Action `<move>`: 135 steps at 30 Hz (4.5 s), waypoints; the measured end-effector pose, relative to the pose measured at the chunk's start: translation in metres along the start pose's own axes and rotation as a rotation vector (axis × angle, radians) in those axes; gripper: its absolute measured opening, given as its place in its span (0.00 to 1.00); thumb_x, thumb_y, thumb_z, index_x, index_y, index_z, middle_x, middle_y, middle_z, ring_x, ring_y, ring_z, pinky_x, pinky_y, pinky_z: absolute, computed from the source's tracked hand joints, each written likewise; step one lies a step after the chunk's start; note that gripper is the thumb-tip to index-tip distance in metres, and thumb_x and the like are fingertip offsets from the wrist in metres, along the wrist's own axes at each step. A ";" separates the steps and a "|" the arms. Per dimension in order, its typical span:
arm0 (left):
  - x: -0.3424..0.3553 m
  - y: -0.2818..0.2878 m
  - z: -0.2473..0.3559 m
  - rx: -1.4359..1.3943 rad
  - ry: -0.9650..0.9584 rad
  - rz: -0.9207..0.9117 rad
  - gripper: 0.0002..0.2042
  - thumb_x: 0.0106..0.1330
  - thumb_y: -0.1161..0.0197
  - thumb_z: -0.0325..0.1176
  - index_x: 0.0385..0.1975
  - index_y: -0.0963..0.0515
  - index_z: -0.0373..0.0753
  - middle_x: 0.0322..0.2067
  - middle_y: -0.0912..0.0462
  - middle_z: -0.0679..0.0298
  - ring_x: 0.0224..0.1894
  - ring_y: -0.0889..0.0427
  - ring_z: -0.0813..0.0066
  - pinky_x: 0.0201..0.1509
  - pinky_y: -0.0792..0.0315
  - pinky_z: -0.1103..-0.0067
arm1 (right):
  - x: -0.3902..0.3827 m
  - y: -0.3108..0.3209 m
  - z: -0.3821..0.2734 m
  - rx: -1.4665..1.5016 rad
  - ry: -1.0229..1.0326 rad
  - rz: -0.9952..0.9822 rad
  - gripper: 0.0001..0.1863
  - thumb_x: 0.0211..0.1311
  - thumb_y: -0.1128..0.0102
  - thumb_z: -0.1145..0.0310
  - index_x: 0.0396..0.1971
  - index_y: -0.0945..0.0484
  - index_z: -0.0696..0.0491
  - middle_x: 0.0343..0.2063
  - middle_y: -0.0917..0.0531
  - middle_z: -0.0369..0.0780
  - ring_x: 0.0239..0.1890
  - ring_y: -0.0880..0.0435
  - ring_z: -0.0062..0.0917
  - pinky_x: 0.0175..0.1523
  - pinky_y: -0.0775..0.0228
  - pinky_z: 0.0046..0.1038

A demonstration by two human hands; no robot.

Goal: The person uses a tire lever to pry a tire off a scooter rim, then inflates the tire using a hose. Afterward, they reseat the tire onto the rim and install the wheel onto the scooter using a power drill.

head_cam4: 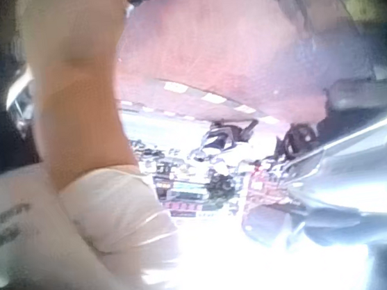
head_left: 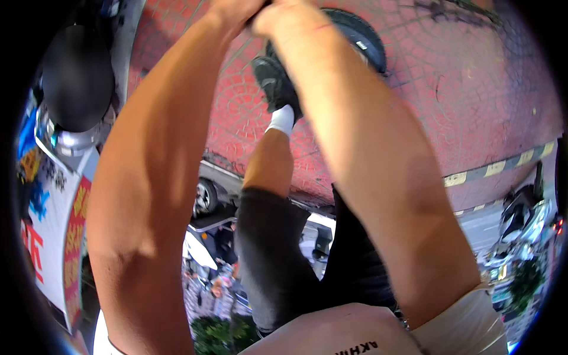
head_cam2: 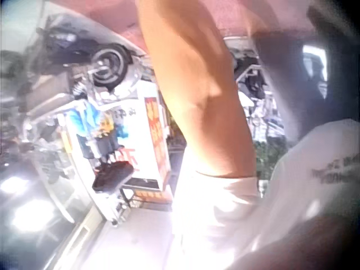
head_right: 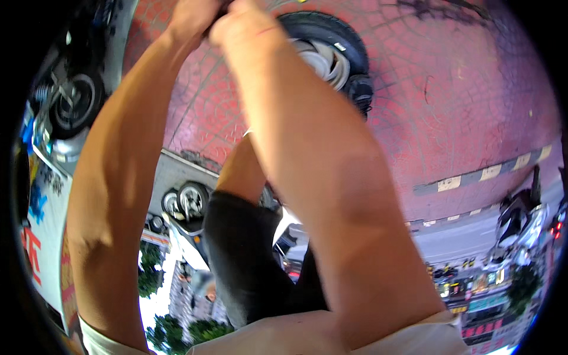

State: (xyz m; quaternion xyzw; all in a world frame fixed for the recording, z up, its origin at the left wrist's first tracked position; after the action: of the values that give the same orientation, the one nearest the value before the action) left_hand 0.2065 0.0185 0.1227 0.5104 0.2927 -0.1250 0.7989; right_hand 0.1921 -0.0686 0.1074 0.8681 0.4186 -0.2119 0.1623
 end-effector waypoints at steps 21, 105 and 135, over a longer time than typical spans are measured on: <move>0.013 0.014 0.048 -0.724 0.238 -0.057 0.17 0.72 0.48 0.29 0.51 0.19 0.26 0.38 0.12 0.45 0.38 0.13 0.60 0.45 0.19 0.69 | -0.003 -0.026 0.058 1.943 -0.913 0.477 0.17 0.81 0.61 0.62 0.49 0.19 0.48 0.52 0.14 0.38 0.54 0.16 0.32 0.57 0.20 0.39; -0.030 -0.307 0.023 -1.501 1.129 -0.124 0.38 0.72 0.54 0.72 0.38 0.20 0.35 0.26 0.18 0.60 0.22 0.25 0.70 0.32 0.27 0.69 | -0.289 -0.114 0.337 0.780 -1.100 0.542 0.31 0.63 0.31 0.37 0.17 0.26 0.49 0.20 0.29 0.29 0.25 0.36 0.17 0.31 0.44 0.26; -0.120 -0.033 0.088 -1.679 0.852 0.280 0.23 0.75 0.41 0.45 0.57 0.23 0.30 0.54 0.19 0.54 0.57 0.22 0.63 0.54 0.24 0.69 | 0.030 0.112 0.068 2.482 -0.669 0.168 0.16 0.73 0.58 0.61 0.23 0.31 0.46 0.17 0.32 0.34 0.22 0.30 0.24 0.29 0.36 0.29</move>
State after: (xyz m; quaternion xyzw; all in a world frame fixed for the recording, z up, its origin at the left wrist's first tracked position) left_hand 0.1247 -0.0868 0.1965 -0.1969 0.4898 0.4197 0.7383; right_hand 0.2820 -0.1466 0.0458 0.3655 -0.1742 -0.6527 -0.6403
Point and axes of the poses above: each hand's wrist, its own x-axis towards the middle knuckle, its own y-axis out of the back of the hand, z = x × y, the point moved 8 cm from there along x, towards the middle knuckle
